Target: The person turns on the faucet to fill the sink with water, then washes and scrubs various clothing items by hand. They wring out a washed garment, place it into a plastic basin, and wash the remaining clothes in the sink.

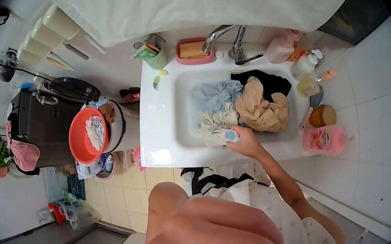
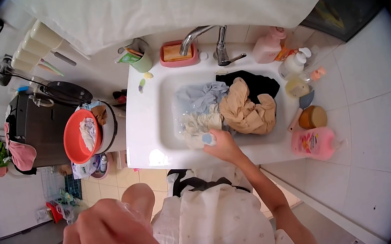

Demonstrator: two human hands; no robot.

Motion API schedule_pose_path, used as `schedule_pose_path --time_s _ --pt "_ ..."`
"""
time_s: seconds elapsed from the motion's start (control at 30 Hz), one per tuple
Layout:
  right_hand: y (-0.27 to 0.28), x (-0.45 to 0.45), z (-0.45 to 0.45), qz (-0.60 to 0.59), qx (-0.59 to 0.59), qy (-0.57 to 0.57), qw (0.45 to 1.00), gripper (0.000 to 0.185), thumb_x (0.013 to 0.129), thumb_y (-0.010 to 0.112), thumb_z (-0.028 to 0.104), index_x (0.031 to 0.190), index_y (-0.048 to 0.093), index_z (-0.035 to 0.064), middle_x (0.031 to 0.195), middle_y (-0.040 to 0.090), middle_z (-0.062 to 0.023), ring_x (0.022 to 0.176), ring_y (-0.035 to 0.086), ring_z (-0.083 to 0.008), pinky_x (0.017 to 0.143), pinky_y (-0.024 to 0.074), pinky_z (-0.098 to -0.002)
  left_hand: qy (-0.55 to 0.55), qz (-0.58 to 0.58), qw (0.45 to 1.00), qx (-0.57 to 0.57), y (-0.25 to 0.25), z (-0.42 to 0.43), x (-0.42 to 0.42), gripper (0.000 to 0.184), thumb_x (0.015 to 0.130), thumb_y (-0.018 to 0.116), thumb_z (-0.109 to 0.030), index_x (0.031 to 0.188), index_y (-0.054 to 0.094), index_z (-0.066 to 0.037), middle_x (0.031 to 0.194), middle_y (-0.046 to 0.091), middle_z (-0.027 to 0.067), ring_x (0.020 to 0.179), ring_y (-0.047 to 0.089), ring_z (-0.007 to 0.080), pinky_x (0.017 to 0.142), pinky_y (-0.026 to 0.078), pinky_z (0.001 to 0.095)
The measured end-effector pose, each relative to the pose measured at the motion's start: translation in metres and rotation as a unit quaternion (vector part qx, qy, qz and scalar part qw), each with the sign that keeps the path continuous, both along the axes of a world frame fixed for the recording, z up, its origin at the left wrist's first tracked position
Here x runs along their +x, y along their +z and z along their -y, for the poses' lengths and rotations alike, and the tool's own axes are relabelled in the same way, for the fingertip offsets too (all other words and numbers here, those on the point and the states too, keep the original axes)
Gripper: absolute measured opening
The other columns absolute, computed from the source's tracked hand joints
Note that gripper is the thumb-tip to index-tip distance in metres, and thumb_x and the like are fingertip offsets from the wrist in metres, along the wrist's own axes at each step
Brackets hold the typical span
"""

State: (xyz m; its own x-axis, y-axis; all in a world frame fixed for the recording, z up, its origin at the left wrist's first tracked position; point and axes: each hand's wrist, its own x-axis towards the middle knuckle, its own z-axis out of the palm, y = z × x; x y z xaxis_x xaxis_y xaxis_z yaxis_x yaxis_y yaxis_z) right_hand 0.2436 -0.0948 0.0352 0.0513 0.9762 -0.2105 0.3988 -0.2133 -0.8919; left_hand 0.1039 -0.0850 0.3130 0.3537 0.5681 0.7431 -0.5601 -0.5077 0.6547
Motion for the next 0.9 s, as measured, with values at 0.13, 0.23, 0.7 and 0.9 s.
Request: schedule_pose_path --time_s 0.13,0.23,0.7,0.9 --pt "-0.003 0.0 -0.001 -0.01 0.02 0.009 1.0 0.029 0.059 0.063 0.017 0.076 0.05 -0.0034 0.067 0.053 -0.0193 0.06 0.052 -0.0311 0.056 0.0407 -0.0339 0.026 0.165 0.975 0.147 -0.013 -0.01 0.005 0.008 0.066 0.067 -0.006 0.072 0.065 -0.012 0.074 0.058 -0.0016 0.062 0.052 0.0105 0.046 0.042 0.0171" --pt "0.0 -0.001 -0.002 0.002 0.006 0.006 1.0 0.03 0.06 0.063 0.017 0.076 0.05 -0.0034 0.068 0.053 -0.0198 0.062 0.052 -0.0318 0.058 0.0413 -0.0337 -0.039 0.112 0.984 0.136 -0.014 -0.009 -0.001 0.009 0.066 0.067 -0.006 0.072 0.065 -0.011 0.073 0.058 -0.0012 0.06 0.052 0.0109 0.045 0.042 0.017" --pt "0.004 0.0 -0.004 -0.016 -0.034 0.001 0.999 0.033 0.06 0.063 0.016 0.083 0.052 -0.0034 0.075 0.057 -0.0188 0.067 0.057 -0.0278 0.062 0.0434 -0.0309 -0.589 0.108 0.756 -0.264 -0.051 0.024 0.001 0.018 0.073 0.065 -0.015 0.083 0.061 -0.001 0.079 0.04 0.0027 0.059 0.038 0.0085 0.05 0.03 0.0189" --pt "0.001 0.001 -0.003 -0.007 -0.034 0.001 0.999 0.033 0.06 0.064 0.016 0.084 0.052 -0.0035 0.074 0.057 -0.018 0.066 0.056 -0.0252 0.061 0.0432 -0.0302 -0.629 0.165 0.701 -0.293 -0.047 0.031 0.008 0.022 0.072 0.067 -0.02 0.081 0.059 -0.002 0.081 0.04 0.0033 0.059 0.037 0.0063 0.048 0.031 0.015"
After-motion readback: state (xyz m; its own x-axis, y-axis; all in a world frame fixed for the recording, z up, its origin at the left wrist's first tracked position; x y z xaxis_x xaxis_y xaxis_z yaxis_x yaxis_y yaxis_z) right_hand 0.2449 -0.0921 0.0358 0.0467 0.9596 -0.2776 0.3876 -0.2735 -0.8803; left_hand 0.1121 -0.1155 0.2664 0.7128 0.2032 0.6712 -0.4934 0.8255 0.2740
